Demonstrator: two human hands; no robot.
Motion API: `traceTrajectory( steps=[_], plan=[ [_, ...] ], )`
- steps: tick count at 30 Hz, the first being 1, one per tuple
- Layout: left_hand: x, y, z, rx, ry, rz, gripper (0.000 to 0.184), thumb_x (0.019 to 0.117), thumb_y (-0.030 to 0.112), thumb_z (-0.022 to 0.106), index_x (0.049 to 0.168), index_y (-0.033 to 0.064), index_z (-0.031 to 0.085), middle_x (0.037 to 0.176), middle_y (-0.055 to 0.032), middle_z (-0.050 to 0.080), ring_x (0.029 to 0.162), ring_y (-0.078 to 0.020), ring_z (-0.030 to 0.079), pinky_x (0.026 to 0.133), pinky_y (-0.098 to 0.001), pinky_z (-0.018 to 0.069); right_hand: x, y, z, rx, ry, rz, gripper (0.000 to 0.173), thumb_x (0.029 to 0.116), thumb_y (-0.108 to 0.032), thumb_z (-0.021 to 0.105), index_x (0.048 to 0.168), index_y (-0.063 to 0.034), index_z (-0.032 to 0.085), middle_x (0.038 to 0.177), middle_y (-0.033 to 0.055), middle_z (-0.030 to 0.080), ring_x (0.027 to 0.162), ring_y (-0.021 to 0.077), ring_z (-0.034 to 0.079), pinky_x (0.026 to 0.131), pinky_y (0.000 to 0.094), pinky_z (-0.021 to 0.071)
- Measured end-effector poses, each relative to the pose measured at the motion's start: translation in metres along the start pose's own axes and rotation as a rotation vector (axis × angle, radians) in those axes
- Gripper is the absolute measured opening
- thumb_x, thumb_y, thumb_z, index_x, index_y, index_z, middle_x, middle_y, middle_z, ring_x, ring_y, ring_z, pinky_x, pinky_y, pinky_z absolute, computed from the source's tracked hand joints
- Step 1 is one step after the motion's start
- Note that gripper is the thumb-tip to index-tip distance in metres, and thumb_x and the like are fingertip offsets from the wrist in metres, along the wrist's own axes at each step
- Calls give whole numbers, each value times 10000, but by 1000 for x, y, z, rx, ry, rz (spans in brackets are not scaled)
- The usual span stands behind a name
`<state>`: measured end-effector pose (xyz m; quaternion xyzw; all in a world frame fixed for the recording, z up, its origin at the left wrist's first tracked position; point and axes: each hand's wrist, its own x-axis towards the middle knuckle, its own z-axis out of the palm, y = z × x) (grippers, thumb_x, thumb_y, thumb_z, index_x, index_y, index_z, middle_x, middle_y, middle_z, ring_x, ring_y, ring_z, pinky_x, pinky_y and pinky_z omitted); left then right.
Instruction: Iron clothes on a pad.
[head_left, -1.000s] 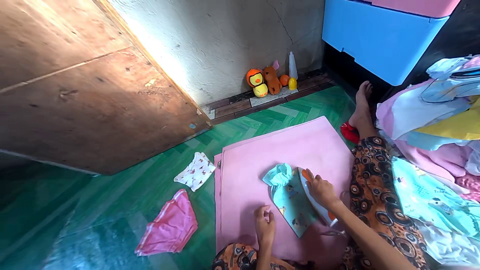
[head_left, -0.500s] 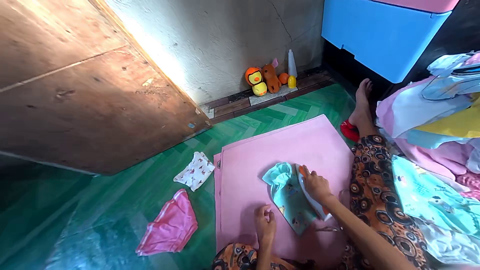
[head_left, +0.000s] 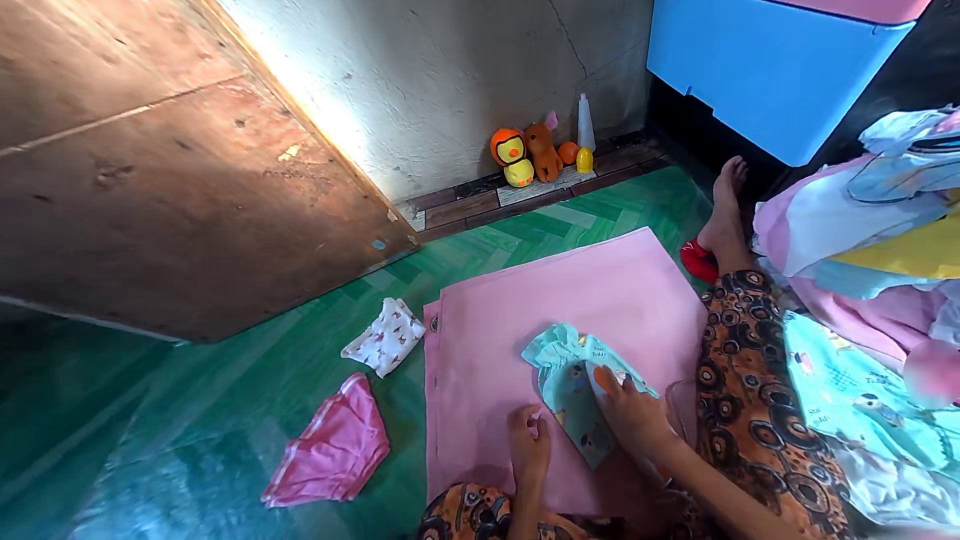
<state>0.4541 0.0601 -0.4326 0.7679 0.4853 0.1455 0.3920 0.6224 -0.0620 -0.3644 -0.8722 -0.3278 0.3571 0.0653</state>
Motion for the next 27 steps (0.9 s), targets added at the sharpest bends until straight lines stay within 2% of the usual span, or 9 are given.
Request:
traceTrajectory(
  steps=[6, 11, 16, 22, 27],
  plan=[
    [-2, 1, -3, -15, 7, -1, 258, 969, 34, 594, 1197, -42, 687, 1272, -272, 599, 1016, -329, 659, 863, -438, 560, 20, -20, -8, 4, -13, -36, 591, 1121, -341, 386, 1668, -205, 205, 1469, 262, 522, 1216, 464, 617, 992, 604, 506],
    [-3, 3, -4, -25, 6, -26, 258, 977, 44, 593, 1205, -37, 683, 1284, -265, 589, 1024, -320, 655, 873, -430, 557, 3, -19, 8, -27, -22, -79, 582, 1116, -351, 376, 1660, -201, 236, 1443, 271, 535, 1166, 469, 638, 953, 608, 522],
    [-2, 2, -2, -27, -2, -32, 258, 978, 46, 596, 1207, -28, 687, 1299, -262, 585, 1023, -314, 658, 869, -424, 562, -8, -26, 27, -92, -49, -118, 582, 1115, -311, 384, 1660, -190, 218, 1400, 295, 545, 1091, 482, 660, 885, 610, 547],
    [-2, 1, -3, -30, 6, -21, 273, 967, 54, 590, 1209, -23, 689, 1288, -261, 598, 1038, -331, 658, 881, -447, 559, 9, -55, 19, -41, -59, -100, 581, 1122, -345, 365, 1656, -158, 234, 1451, 287, 521, 1137, 465, 652, 935, 595, 533],
    [-2, 1, -3, -35, 15, -20, 264, 965, 49, 592, 1199, -31, 686, 1276, -255, 607, 1045, -324, 657, 885, -443, 558, -2, -51, 30, -57, -57, -127, 562, 1121, -297, 382, 1653, -179, 247, 1407, 289, 552, 1110, 475, 660, 905, 605, 541]
  ],
)
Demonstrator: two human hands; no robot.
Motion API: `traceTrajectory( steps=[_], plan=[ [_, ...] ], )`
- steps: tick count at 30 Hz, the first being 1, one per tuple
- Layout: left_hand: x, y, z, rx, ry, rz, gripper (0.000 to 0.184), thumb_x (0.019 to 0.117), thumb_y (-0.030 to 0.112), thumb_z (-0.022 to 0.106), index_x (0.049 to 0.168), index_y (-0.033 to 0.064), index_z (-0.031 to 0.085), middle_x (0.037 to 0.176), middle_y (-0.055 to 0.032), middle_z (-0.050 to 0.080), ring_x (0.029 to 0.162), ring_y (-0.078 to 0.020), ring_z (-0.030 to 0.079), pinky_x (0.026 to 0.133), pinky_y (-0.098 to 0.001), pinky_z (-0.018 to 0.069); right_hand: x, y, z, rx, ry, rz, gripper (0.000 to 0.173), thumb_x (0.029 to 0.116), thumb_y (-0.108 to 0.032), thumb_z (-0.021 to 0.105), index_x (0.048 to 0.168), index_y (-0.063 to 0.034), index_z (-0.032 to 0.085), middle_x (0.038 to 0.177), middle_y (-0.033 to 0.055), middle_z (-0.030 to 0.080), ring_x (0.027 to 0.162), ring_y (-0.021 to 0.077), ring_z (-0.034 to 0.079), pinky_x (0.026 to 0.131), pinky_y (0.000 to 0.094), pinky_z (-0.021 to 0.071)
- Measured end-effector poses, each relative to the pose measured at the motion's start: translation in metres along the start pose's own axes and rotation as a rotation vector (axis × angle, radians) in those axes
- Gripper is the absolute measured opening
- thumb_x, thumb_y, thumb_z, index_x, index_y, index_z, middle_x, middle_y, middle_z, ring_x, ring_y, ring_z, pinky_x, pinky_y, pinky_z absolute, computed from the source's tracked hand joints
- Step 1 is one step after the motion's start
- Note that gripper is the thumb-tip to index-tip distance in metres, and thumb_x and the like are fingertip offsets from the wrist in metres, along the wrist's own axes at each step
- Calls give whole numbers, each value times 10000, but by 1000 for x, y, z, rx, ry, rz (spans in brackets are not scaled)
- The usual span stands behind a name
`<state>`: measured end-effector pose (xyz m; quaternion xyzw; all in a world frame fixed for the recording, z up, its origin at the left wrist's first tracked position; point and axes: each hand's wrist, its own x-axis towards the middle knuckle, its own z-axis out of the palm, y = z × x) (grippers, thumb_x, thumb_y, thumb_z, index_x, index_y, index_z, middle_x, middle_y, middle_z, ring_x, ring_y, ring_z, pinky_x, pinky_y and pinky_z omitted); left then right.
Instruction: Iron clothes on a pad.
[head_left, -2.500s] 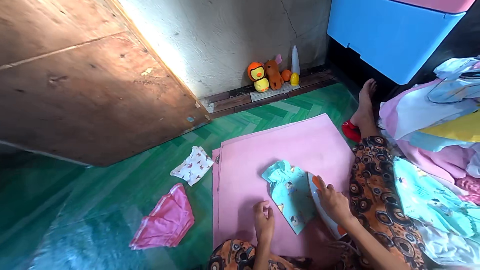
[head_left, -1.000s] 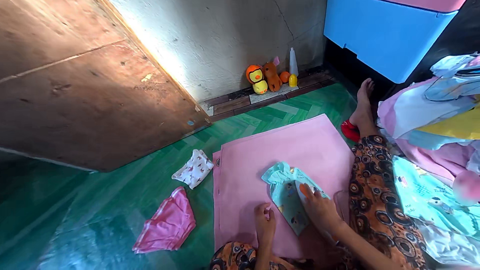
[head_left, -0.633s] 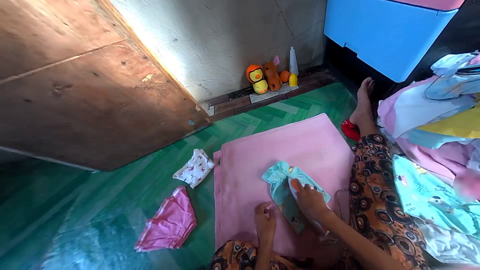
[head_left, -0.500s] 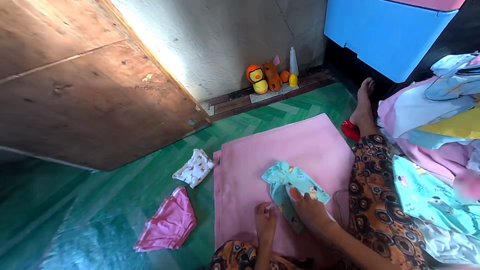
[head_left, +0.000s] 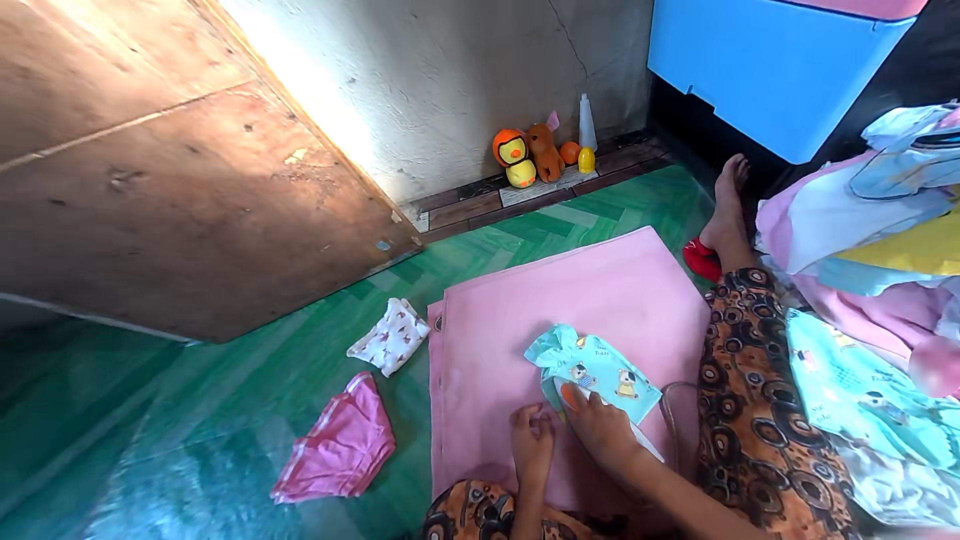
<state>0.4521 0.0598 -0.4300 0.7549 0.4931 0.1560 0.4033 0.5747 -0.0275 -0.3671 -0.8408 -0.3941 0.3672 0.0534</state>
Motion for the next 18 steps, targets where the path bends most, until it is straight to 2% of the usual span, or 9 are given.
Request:
traceTrajectory(
  steps=[3, 12, 18],
  plan=[
    [0, 2, 0, -3, -11, -15, 268, 972, 39, 586, 1211, -33, 683, 1287, -254, 604, 1069, -320, 655, 908, -436, 557, -14, 1, 11, -23, -26, -26, 575, 1106, -191, 393, 1658, -200, 229, 1389, 304, 548, 1095, 491, 657, 882, 610, 548],
    [0, 4, -3, 10, -12, -10, 255, 969, 42, 622, 1200, -48, 676, 1273, -255, 607, 1045, -308, 666, 923, -428, 556, 0, -23, 0, -1, -32, -12, 577, 1104, -173, 401, 1655, -177, 229, 1415, 301, 541, 1117, 479, 659, 909, 594, 544],
    [0, 3, -1, 1, 12, -3, 257, 960, 29, 608, 1196, -32, 689, 1265, -244, 613, 1039, -297, 665, 914, -419, 558, -15, -14, 14, -13, -35, -17, 607, 1093, -157, 420, 1661, -222, 217, 1372, 295, 565, 1071, 475, 672, 875, 594, 554]
  ],
)
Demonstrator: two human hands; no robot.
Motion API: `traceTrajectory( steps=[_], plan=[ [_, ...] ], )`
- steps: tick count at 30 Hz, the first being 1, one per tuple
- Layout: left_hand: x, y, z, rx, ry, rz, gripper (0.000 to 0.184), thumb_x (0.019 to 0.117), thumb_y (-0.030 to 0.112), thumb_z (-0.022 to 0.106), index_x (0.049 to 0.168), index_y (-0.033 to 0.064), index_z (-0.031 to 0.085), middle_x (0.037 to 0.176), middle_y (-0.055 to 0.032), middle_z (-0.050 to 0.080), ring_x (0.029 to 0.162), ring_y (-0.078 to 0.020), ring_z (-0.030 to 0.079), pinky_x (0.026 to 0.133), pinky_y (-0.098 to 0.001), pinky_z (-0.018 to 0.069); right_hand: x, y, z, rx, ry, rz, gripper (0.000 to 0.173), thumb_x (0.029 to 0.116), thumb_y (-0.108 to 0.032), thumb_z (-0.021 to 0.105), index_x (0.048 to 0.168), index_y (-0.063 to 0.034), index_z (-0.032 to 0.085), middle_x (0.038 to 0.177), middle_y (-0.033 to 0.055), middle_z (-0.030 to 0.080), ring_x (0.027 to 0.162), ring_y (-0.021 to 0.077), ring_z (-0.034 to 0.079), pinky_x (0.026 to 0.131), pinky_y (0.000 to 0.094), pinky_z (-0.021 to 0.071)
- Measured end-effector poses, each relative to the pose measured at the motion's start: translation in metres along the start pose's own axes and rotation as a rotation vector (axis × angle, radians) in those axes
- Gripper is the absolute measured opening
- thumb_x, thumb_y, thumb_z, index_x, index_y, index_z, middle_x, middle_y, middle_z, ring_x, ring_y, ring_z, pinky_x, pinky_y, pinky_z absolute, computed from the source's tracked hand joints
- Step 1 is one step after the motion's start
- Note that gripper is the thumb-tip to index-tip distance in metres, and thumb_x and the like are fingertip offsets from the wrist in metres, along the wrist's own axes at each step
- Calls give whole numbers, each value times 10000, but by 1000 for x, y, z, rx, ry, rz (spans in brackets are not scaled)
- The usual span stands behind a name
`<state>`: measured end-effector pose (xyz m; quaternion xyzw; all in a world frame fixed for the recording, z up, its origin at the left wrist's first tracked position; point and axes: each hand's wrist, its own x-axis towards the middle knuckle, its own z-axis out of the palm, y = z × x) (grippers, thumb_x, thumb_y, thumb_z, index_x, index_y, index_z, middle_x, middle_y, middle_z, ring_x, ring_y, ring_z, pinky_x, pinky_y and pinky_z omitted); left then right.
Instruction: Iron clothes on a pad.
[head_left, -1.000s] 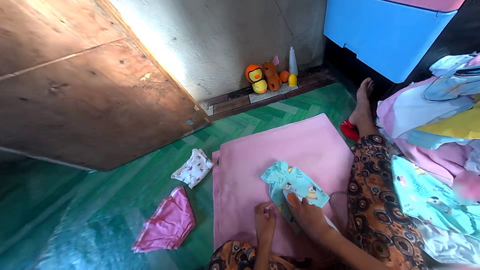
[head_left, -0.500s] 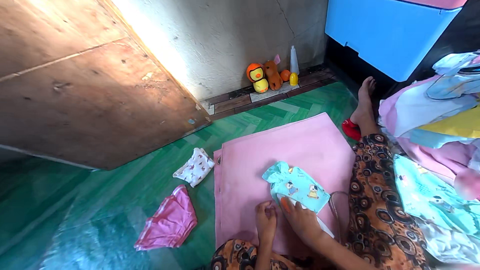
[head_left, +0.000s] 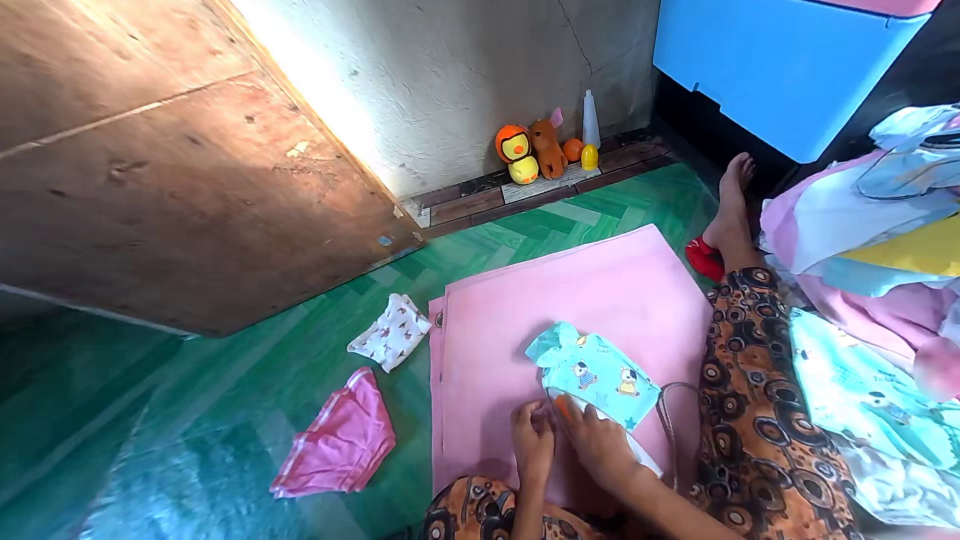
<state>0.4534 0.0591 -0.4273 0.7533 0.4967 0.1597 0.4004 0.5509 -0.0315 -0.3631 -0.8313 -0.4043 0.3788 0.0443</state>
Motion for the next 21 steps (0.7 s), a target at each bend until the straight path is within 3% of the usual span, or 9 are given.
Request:
traceTrajectory(
  steps=[11, 16, 21],
  plan=[
    [1, 0, -3, 12, 6, -28, 257, 971, 53, 634, 1212, -21, 686, 1299, -258, 593, 1037, -309, 668, 905, -421, 561, 12, -15, -13, 33, -11, 3, 609, 1087, -124, 418, 1657, -198, 215, 1422, 289, 535, 1124, 471, 657, 911, 588, 545],
    [0, 1, -2, 8, 17, -32, 268, 961, 27, 610, 1212, -29, 686, 1295, -262, 594, 1089, -334, 644, 931, -445, 543, 3, 11, -3, 2, 78, 34, 570, 1098, -190, 419, 1646, -212, 264, 1359, 287, 580, 1040, 468, 687, 844, 590, 567],
    [1, -3, 3, 4, 13, 24, 251, 961, 40, 622, 1183, -55, 688, 1243, -267, 615, 1053, -325, 655, 895, -425, 560, -3, 39, -3, 7, 82, 106, 689, 1052, -215, 531, 1662, -194, 212, 1379, 289, 565, 1032, 472, 684, 850, 605, 565]
  ],
)
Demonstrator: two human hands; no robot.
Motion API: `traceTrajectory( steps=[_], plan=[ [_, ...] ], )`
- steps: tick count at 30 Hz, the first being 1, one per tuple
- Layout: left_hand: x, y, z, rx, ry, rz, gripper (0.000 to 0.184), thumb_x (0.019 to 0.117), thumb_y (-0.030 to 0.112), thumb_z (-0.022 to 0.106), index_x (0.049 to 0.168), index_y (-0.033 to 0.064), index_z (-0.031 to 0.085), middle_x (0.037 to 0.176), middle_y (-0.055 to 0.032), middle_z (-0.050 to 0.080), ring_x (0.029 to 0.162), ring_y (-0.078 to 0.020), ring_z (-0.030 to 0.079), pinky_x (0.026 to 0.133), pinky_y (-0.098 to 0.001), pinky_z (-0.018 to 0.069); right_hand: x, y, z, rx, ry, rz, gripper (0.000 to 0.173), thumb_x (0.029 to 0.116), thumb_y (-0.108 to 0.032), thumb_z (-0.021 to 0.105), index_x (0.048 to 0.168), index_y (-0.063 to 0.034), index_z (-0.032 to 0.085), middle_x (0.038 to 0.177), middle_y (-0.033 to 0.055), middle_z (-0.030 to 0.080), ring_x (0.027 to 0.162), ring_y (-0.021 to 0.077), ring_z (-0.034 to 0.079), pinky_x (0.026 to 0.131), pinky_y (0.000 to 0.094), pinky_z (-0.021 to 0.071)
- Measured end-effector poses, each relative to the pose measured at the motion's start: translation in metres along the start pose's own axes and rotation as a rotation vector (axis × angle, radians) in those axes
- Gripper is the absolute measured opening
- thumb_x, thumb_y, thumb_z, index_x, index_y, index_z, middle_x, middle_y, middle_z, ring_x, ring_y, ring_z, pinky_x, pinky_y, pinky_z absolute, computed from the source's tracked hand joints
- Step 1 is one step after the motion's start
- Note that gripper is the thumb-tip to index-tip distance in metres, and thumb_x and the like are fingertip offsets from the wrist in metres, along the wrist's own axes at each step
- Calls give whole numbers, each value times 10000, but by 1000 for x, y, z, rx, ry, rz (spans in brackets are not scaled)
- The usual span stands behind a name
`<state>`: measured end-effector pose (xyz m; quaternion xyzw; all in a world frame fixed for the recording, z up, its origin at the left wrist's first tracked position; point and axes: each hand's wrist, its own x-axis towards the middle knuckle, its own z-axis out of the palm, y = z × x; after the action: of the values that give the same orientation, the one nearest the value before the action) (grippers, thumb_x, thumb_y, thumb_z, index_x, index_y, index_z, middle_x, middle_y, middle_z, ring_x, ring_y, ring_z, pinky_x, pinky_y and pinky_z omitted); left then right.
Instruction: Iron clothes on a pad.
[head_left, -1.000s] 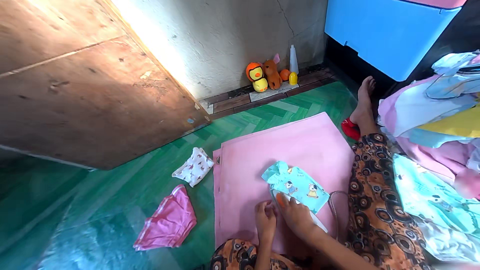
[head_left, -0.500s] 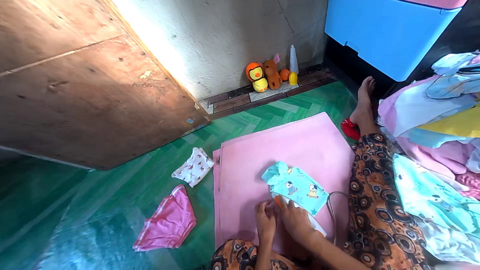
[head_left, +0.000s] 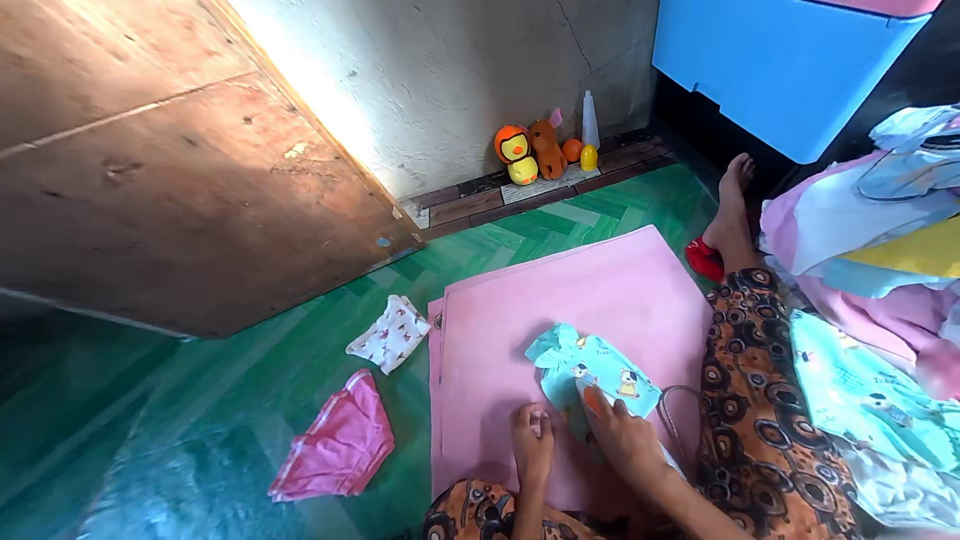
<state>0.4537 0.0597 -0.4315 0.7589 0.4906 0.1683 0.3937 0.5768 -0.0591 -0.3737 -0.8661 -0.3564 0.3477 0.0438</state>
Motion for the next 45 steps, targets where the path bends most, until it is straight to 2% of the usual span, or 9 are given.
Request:
traceTrajectory(
  steps=[2, 7, 13, 18, 28, 38, 45],
  plan=[
    [0, 0, 0, 5, -5, -2, 251, 962, 37, 620, 1186, -55, 687, 1242, -264, 617, 1059, -323, 654, 895, -419, 561, 5, -3, -6, -3, -2, 11, 681, 1055, -224, 525, 1660, -183, 215, 1388, 282, 560, 1044, 465, 682, 860, 600, 561],
    [-1, -4, 0, 17, -5, -2, 253, 961, 29, 614, 1190, -46, 691, 1240, -263, 621, 1056, -324, 655, 896, -423, 557, 29, -16, -27, 15, 16, 15, 594, 1104, -268, 413, 1661, -183, 226, 1417, 265, 553, 1100, 453, 668, 899, 597, 546],
    [-2, -4, -1, 9, -18, -15, 256, 956, 18, 608, 1190, -49, 688, 1251, -266, 613, 1052, -319, 655, 897, -424, 555, 23, 1, -31, 40, 11, 43, 598, 1105, -306, 422, 1662, -210, 227, 1427, 259, 554, 1146, 456, 654, 929, 600, 537],
    [0, -5, 2, 1, -27, -20, 259, 957, 17, 610, 1196, -51, 686, 1251, -263, 618, 1079, -333, 650, 914, -434, 553, 6, 29, -32, 75, 24, 101, 601, 1107, -324, 422, 1664, -218, 223, 1435, 250, 557, 1122, 456, 666, 929, 598, 539],
    [0, -6, 0, 28, -43, -10, 267, 961, 33, 607, 1201, -56, 684, 1232, -275, 624, 1076, -348, 653, 917, -457, 553, 43, 15, -51, 129, 61, 61, 588, 1107, -276, 432, 1657, -192, 243, 1451, 271, 536, 1172, 463, 644, 967, 600, 525],
    [0, -8, 2, 37, -42, -7, 258, 959, 21, 605, 1192, -53, 689, 1227, -270, 628, 1074, -344, 654, 914, -448, 554, 7, 46, -31, 142, 65, 144, 596, 1100, -321, 436, 1658, -228, 249, 1445, 247, 552, 1125, 452, 667, 938, 590, 540],
    [0, -8, 3, 43, -58, -1, 259, 959, 14, 603, 1192, -60, 685, 1226, -269, 627, 1062, -337, 655, 909, -438, 555, 31, 29, -48, 137, 56, 107, 590, 1104, -300, 426, 1657, -193, 247, 1434, 260, 553, 1149, 448, 657, 954, 582, 535]
  ],
)
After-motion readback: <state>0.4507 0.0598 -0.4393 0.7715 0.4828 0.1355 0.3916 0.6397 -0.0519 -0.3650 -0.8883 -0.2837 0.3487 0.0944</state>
